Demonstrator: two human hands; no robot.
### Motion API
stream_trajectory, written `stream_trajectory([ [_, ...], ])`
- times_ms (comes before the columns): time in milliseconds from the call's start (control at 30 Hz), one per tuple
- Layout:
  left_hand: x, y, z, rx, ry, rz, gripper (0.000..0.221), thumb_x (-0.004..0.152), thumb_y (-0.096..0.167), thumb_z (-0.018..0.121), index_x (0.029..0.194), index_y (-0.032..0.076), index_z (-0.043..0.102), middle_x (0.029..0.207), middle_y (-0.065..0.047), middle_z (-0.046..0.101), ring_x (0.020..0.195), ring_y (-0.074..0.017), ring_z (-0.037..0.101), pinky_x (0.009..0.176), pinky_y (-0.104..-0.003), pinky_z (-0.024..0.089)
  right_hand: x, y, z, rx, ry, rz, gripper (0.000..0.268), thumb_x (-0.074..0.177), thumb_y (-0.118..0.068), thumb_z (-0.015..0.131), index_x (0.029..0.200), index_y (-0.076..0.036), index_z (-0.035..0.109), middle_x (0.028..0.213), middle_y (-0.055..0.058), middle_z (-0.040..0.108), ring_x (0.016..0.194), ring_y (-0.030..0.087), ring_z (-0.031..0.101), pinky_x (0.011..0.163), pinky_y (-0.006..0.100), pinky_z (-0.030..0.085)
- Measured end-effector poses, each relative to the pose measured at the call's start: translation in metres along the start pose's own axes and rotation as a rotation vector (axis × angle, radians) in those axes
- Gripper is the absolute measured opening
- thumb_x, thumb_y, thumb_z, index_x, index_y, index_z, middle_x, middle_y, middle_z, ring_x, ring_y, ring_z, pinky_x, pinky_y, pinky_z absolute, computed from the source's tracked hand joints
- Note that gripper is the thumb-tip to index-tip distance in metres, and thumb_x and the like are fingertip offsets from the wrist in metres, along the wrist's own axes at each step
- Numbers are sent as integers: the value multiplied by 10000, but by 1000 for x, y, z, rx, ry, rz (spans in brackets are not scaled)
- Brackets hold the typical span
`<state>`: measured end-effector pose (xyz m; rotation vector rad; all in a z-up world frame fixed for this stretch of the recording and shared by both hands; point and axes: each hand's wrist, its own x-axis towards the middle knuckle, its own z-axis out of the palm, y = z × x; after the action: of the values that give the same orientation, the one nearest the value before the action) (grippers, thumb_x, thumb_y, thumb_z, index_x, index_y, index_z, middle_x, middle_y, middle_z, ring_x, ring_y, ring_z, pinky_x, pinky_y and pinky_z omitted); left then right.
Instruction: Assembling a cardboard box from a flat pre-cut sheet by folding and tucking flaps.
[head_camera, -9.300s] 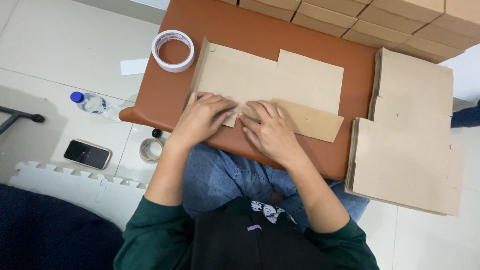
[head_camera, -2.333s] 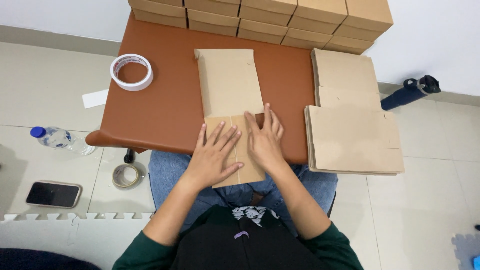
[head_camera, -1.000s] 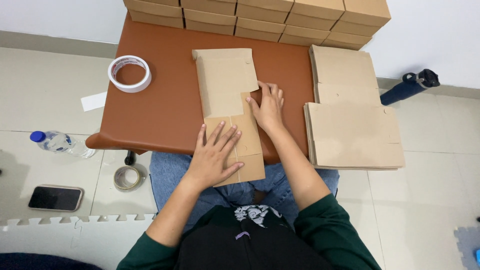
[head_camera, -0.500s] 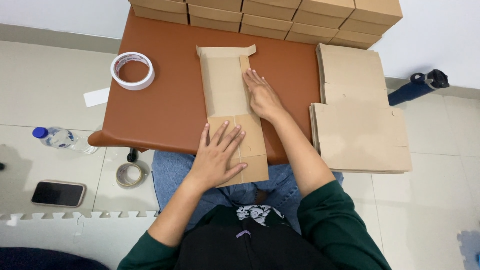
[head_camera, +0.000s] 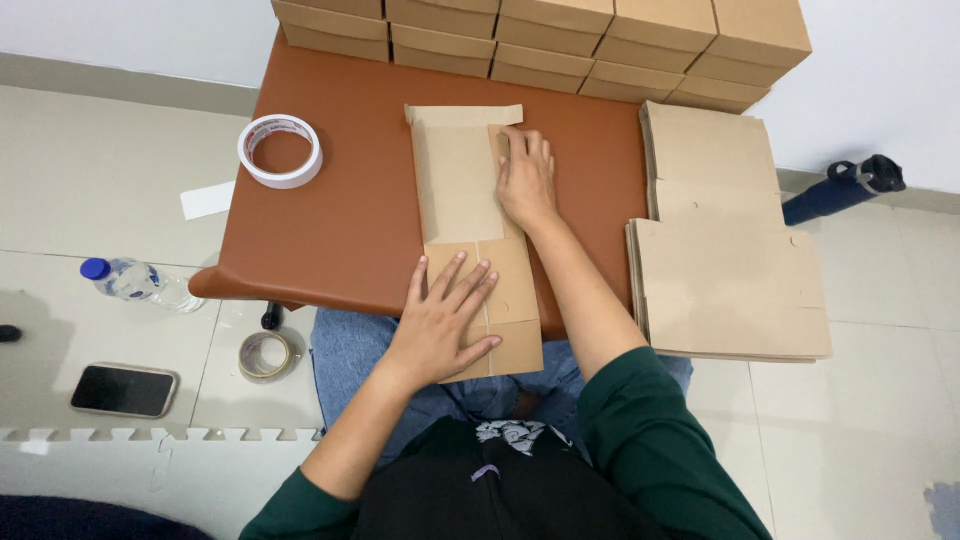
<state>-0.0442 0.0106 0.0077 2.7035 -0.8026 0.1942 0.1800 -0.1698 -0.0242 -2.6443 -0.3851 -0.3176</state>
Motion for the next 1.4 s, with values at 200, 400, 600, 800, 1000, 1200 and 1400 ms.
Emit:
stream_trajectory([
  [200,0,-1,1,-22,7,-7,800,913,652,488,1556,192,361,1583,-51,393,1492,-332,256,1198,-660,44,3,-8,-4,-21,-133,-38,556,1005,-48,402,1548,-99,296,1572,239,348,1515,374,242,1215,586,165],
  [400,0,-1,2,-13,11,-4,802,916,657,476,1557,188,361,1582,-54,394,1493,-332,258,1197,-664,53,-1,-35,-34,7,-244,-83,585,970,42,345,1543,-68,303,1642,266,225,1540,368,186,1226,623,99],
  [600,1,-2,1,-31,-5,1,806,923,647,473,1563,171,353,1588,-67,386,1498,-349,244,1192,-674,35,17,-23,-19,-92,-244,-104,511,888,-28,424,1396,-45,369,1580,289,345,1502,360,300,1222,590,170],
  [800,2,-3,0,-29,-12,2,810,927,645,472,1566,165,342,1596,-74,370,1502,-351,230,1191,-677,40,53,1,2,-16,-236,-77,478,788,-7,502,1253,-59,406,1505,310,424,1419,407,411,1210,537,270],
  [1000,3,-1,-5,-39,-21,-4,819,926,654,472,1575,176,325,1603,-56,347,1503,-347,213,1193,-656,35,40,-6,-33,524,-264,66,545,819,-11,482,1342,-122,376,1585,232,349,1455,399,357,1244,567,229],
  [1200,3,-8,-38,-299,-19,-74,657,990,440,388,1594,195,303,1607,-91,333,1454,-369,277,1132,-545,245,-39,-35,-87,646,-187,278,513,1069,-364,484,1502,-157,304,1538,305,376,1396,495,393,1127,624,392],
  [1400,32,-79,-46,162,147,-54,472,865,87,566,1304,244,639,1433,-2,502,1346,-264,412,1034,-453,322,-169,-100,-164,343,-256,216,699,969,-360,626,1480,28,349,1323,334,443,1251,519,541,964,565,549],
])
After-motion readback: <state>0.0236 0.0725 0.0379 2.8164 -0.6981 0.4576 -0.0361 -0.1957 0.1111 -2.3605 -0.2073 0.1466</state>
